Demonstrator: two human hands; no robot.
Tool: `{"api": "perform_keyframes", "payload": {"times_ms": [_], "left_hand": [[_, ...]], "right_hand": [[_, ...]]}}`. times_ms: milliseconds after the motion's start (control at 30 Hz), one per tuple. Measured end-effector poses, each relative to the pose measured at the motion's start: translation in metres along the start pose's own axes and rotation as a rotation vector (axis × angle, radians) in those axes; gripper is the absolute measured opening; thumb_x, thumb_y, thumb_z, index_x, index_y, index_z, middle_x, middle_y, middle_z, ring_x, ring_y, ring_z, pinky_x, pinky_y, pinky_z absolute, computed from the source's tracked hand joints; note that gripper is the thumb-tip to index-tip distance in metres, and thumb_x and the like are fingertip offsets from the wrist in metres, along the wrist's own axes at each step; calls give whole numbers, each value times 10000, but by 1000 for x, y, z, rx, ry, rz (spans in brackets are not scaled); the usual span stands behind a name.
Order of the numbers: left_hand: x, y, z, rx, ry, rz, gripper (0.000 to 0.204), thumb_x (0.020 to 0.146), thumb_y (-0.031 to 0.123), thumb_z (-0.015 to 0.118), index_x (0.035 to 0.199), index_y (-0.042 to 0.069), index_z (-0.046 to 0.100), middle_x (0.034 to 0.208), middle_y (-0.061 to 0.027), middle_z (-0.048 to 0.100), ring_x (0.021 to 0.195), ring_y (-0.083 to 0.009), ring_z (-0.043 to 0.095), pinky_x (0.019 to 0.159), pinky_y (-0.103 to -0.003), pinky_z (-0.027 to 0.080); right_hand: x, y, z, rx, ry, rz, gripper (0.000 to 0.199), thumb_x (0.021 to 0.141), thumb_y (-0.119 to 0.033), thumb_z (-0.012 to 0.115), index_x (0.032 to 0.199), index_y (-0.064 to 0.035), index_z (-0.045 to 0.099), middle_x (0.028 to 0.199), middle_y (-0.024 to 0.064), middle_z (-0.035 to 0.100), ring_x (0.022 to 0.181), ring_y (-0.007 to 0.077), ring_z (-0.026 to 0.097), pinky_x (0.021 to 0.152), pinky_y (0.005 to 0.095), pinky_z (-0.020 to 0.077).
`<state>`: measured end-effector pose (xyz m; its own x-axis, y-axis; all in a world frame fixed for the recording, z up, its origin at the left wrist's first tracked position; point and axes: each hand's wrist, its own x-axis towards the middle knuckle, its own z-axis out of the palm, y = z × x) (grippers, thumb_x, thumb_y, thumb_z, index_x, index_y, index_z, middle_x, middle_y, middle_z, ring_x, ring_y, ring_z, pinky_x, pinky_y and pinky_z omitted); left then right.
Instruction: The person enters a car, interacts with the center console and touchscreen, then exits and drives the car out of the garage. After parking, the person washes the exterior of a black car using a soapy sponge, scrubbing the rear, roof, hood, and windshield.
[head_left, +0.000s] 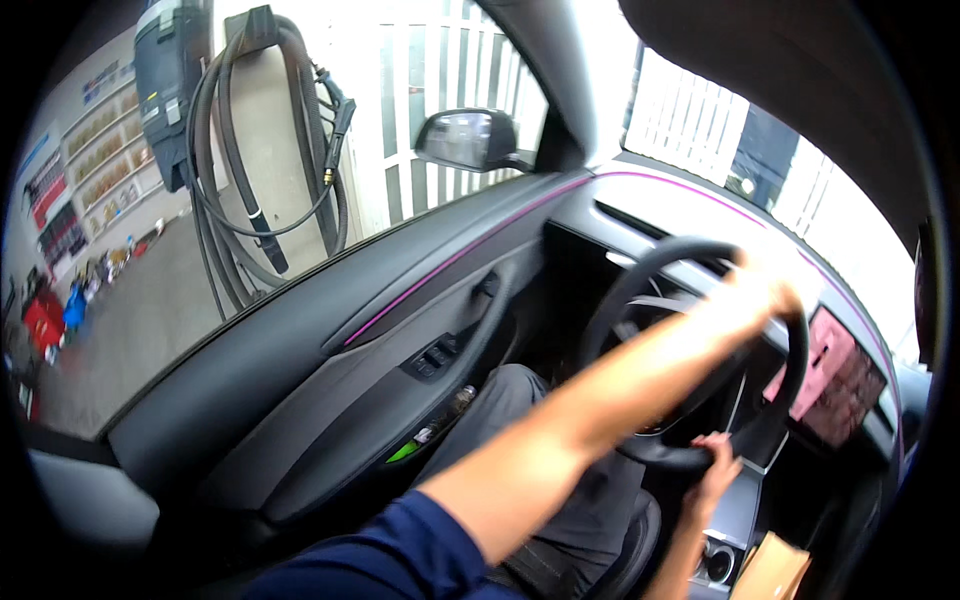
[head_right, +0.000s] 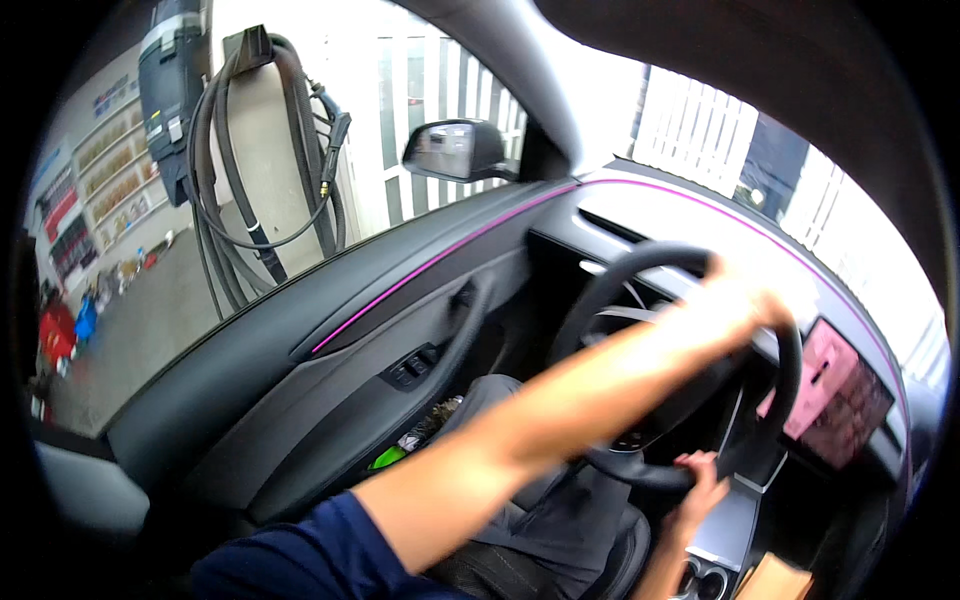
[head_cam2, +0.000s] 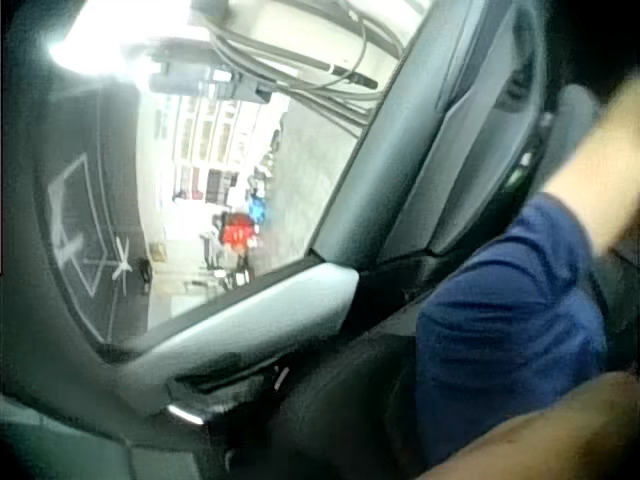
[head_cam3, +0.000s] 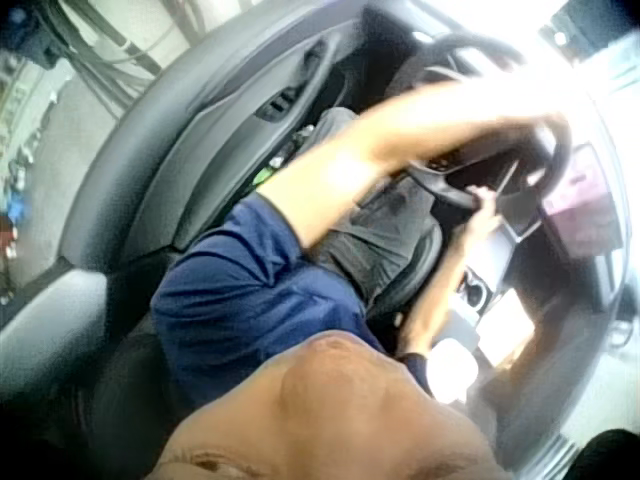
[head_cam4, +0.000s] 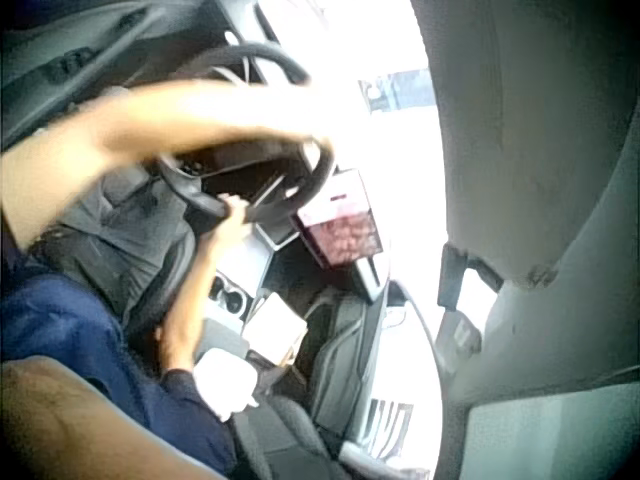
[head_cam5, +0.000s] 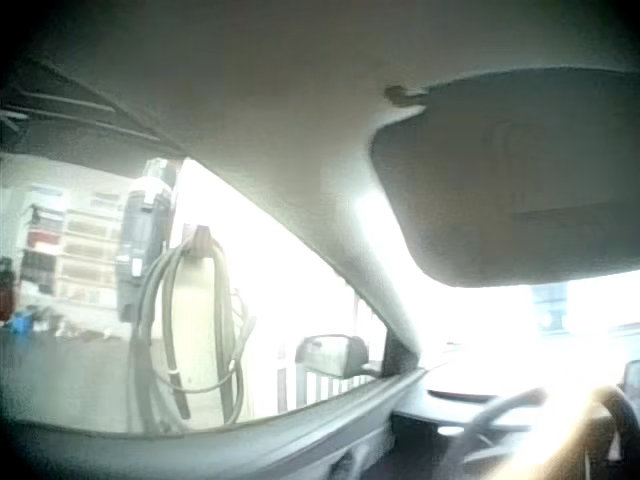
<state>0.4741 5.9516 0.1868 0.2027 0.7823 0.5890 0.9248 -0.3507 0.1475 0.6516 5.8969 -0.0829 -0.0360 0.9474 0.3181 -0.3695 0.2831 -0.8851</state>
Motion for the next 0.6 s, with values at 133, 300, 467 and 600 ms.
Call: {"api": "perform_keyframes", "payload": {"times_ms": [133, 300, 467, 600], "left_hand": [[-113, -95, -79, 104, 5, -475, 566, 1056, 571, 357, 1049, 179, 764, 846, -99, 709, 764, -251, 694, 641, -342, 512], [-216, -134, 14, -707, 623, -747, 641, 987, 650, 503, 945, 38, 688, 709, -19, 600, 571, -114, 565, 485, -254, 463], [-212, -162, 38, -830, 488, -641, 807, 955, 776, 358, 896, 25, 648, 660, -23, 579, 505, -120, 539, 447, -251, 400], [-151, -198, -36, -510, 236, -439, 807, 975, 756, 345, 987, 5, 640, 688, -27, 561, 605, -114, 557, 506, -286, 414]], "right_hand": [[88, -118, 73, -405, -135, -128, 304, 908, -297, 734, 1046, -36, 666, 692, 1, 586, 546, 98, 549, 482, 268, 437], [162, -195, 156, -1271, -552, -266, 820, 797, -866, 514, 658, -75, 678, 609, 91, 597, 628, 224, 626, 577, 421, 491], [168, -200, 139, -1230, -417, -476, 771, 765, -734, 699, 926, 20, 720, 906, 210, 715, 901, 369, 702, 821, 462, 553], [126, -144, 80, -744, -167, -303, 639, 806, -601, 754, 906, 26, 679, 809, 221, 682, 789, 354, 682, 730, 438, 525]]}}
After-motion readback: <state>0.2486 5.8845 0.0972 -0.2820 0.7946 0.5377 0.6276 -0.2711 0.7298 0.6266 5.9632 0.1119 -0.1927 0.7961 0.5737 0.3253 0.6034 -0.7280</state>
